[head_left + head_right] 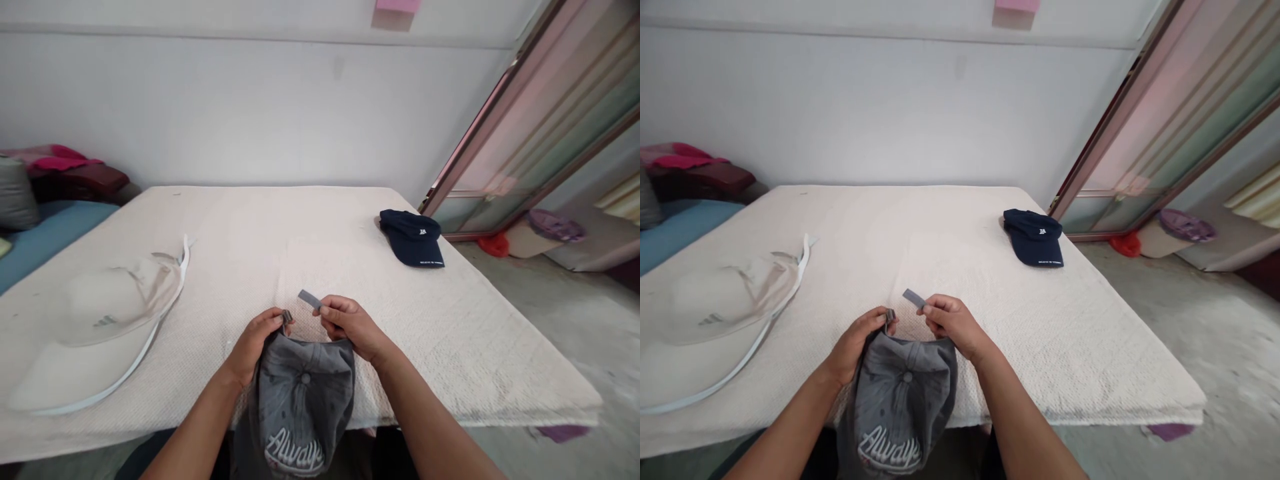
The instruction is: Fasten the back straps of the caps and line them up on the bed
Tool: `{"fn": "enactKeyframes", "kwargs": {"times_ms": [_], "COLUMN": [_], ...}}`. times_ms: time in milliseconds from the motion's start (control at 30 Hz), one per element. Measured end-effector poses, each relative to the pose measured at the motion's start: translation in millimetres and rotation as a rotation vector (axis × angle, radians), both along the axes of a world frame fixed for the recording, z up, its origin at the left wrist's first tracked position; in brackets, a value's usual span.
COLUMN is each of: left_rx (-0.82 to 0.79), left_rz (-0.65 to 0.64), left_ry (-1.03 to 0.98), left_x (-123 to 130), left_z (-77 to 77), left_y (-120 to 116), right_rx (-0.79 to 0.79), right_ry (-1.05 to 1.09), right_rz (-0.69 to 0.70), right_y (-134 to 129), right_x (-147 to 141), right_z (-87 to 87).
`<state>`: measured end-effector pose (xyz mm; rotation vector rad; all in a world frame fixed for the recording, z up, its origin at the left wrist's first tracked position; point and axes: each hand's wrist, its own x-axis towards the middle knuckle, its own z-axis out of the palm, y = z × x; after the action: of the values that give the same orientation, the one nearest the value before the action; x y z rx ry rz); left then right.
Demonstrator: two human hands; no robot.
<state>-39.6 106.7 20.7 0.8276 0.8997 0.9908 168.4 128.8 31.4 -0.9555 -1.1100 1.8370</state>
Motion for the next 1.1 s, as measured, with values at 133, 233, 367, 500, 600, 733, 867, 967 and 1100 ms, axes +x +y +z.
{"fn": "enactKeyframes", "kwargs": {"times_ms": [133, 233, 367, 500, 600, 733, 867, 967, 1100], "left_rx": [-0.013, -0.022, -0.032, -0.026, -0.037, -0.033, -0.026, -0.028, 0.011], "left_rz": [-0.022, -0.015, -0.02, -0.026, -0.036, -0.07, -0.06, -0.066, -0.089], "left_ry": [-0.019, -0.03, -0.047, -0.04, -0.028, 0.017, 0.044, 0.028, 0.053], "left_x": [-0.9, -1.5, -1.1, 0.4, 2.0, 4.3, 6.8, 8.5, 8.8], "left_z": [-2.6, -3.1, -1.3, -1.4, -1.4, -1.5, -6.5, -12.1, -15.5], "left_y": [-1.2, -1.5, -3.1, -4.1, -4.1, -5.1, -5.6, -4.7, -4.4], "right_rx": [0.011, 0.028, 0.041, 0.018, 0.041, 0.123, 0.118, 0.108, 0.109], "right_ry": [-0.018, -0.023, -0.054, -0.127, -0.197, -0.183, -0.145, -0.166, -0.206], "right_rz": [0.103, 0.146, 0.208, 0.239, 0.237, 0.217, 0.157, 0.173, 0.178], "right_y": [-0.5, -1.3, -1.7, -2.5, -3.4, -3.7, -4.1, -5.0, -5.8], "right_x": [-4.7, -5.9, -5.2, -5.1, -5.1, -4.7, -8.1, -13.3, -19.2], "right_z": [-2.8, -3.9, -4.9, -4.4, -3.3, -4.7, -8.8, -10.6, -11.1]}}
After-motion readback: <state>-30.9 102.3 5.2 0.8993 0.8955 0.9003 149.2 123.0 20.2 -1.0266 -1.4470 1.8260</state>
